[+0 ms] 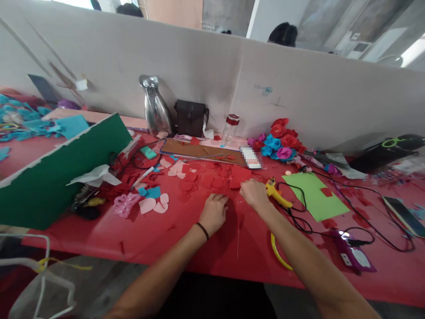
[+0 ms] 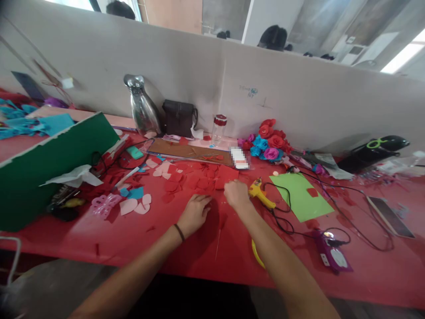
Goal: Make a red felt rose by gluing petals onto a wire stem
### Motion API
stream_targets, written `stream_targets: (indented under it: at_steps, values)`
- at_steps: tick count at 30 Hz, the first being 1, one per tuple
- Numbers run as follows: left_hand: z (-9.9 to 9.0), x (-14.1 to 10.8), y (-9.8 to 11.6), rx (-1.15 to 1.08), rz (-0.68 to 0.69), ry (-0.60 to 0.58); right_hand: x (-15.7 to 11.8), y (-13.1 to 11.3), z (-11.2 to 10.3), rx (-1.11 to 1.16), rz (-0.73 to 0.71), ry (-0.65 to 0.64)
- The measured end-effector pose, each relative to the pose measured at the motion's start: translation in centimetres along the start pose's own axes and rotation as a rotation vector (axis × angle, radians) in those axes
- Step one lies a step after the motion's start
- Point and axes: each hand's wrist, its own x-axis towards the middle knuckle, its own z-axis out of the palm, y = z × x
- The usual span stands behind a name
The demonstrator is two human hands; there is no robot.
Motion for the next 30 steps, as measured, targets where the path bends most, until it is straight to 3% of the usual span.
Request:
stream_targets:
  at_steps: [3,7,10,12,16,22,25,27,28,30]
  values:
    - [-0.7,1.2,-0.7,0.031,-0.035,0.077,-0.5,0.5,-0.9,0.038,0.152,0.103]
    - [-2.6,0.8,-2.8,0.047,-0.055,0.221,-1.7,0.7,-2.5,0.132,0.354,0.271]
    - [-4.7,0.3,-5.3,0.178,-0.283,0.468,-2.9,0.0,-3.3,0.200,0.402,0.350]
    - [-5.9,0.2,-6.8,0.266,-0.425,0.521,-3.6,-0.9,-3.6,0.259,0.396,0.443]
    - [-7.0,0.5,-8.5,0.164,-0.459,0.435,-4.4,-2.6,-3.7,0.478,0.328,0.624]
    - [-8.0,1.8,-8.9,-0.178,-0.543,0.452,-4.5,-3.2,-3.7,0.906,0.357,0.641]
    - [-9.0,1.6,-7.8,-0.243,-0.514,0.552,-4.8,-3.5,-3.7,0.901,0.346,0.680]
    - [-9.4,0.6,-6.3,-0.358,-0.424,0.622,-5.4,-4.5,-3.5,0.790,0.300,0.717]
    - [-9.4,-0.1,-5.4,-0.504,-0.394,0.566,-5.8,-5.3,-3.3,0.721,0.253,0.730]
    - [-9.0,-1.6,-3.6,-0.917,-0.444,0.341,-6.8,-7.3,-2.5,0.603,0.087,0.720]
